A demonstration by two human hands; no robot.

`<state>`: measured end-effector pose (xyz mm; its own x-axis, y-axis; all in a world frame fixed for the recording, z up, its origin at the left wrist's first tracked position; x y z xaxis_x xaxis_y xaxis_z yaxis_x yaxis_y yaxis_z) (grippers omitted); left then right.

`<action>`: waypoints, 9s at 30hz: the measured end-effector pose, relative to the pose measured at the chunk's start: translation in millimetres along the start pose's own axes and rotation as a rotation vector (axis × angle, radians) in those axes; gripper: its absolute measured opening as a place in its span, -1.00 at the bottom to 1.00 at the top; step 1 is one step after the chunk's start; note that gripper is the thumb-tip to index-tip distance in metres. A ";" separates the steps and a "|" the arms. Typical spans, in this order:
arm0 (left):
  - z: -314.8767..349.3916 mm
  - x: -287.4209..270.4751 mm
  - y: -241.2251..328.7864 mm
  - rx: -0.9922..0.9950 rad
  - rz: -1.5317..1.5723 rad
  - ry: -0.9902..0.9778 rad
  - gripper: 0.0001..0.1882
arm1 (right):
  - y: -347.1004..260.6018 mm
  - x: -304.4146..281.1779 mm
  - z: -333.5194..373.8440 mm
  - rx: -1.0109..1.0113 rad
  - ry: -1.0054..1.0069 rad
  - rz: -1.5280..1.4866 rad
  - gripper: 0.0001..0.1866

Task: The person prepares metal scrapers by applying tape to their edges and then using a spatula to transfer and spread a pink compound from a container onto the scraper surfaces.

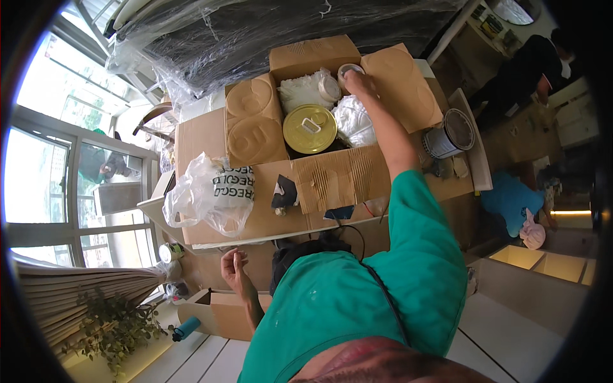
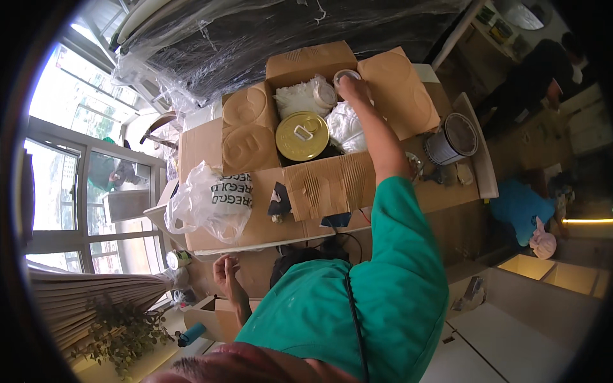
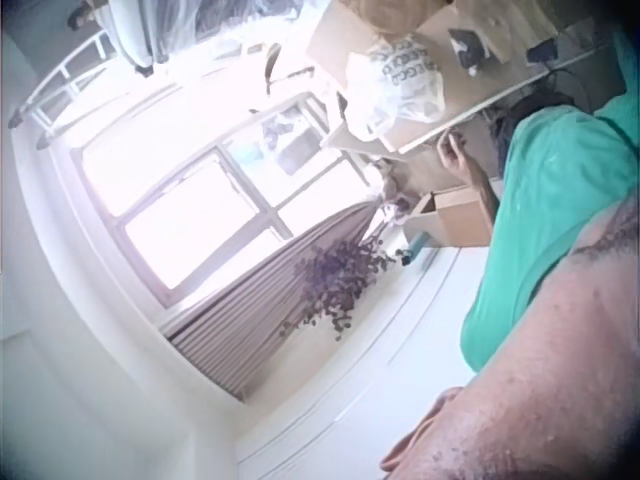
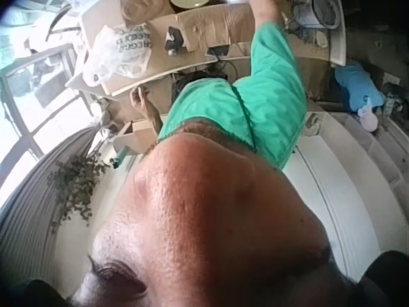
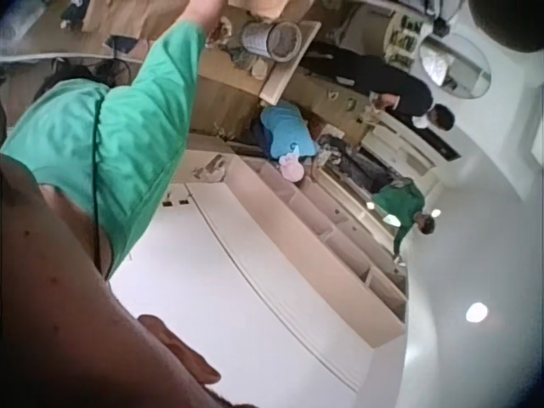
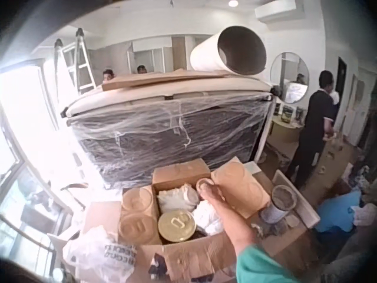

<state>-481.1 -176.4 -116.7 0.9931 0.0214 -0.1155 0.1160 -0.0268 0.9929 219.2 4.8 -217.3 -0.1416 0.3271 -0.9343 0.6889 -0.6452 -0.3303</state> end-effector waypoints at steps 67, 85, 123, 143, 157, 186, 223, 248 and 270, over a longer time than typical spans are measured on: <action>-203.7 428.2 57.6 0.574 0.019 -0.742 -0.60 | 15.3 -221.1 193.4 -0.066 0.920 -1.055 -0.76; -21.9 -47.8 -92.1 0.111 -0.034 0.008 -0.65 | -214.4 -89.3 408.6 -0.128 -0.605 -1.039 -0.71; -170.8 18.4 -193.2 0.381 -0.509 -0.881 -0.16 | -235.7 -27.6 576.0 0.399 -0.614 -0.948 -0.69; -158.6 -178.9 -77.0 -0.137 0.551 -1.376 -0.62 | -482.8 6.8 659.3 0.425 -0.700 -1.551 -0.53; -192.7 -138.8 -129.7 -0.030 0.302 -0.859 -0.74 | -327.4 3.1 700.8 0.655 -0.426 -1.114 -0.53; -312.4 63.3 -178.7 0.217 0.184 -0.527 -0.53 | -140.7 5.8 831.8 1.086 0.112 -1.360 -0.65; -65.6 59.9 -175.8 -0.376 0.172 -1.057 -0.56 | -233.9 109.8 554.8 1.030 -0.566 -2.003 -0.89; -17.9 -1.4 -51.1 0.049 0.214 -0.223 -0.64 | 45.6 64.6 471.6 0.236 -0.112 -0.142 -0.09; -90.9 -111.3 -115.6 -0.228 0.576 -0.085 -0.52 | 139.8 83.9 585.7 1.160 0.303 -1.305 -0.57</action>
<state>-606.7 -84.8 -215.9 0.8941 -0.0124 0.4478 -0.4361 0.2040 0.8765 -112.7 -462.4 -420.4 0.0811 0.9967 0.0002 -0.5835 0.0476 -0.8107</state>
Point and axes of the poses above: each hand's wrist, its own z-axis away from the middle knuckle, its own x-axis out of the palm, y = z × x, the point moved 8 cm from there along -z, towards the middle knuckle, and after that the axes turned 9 degrees about x, right-handed, at the moved point
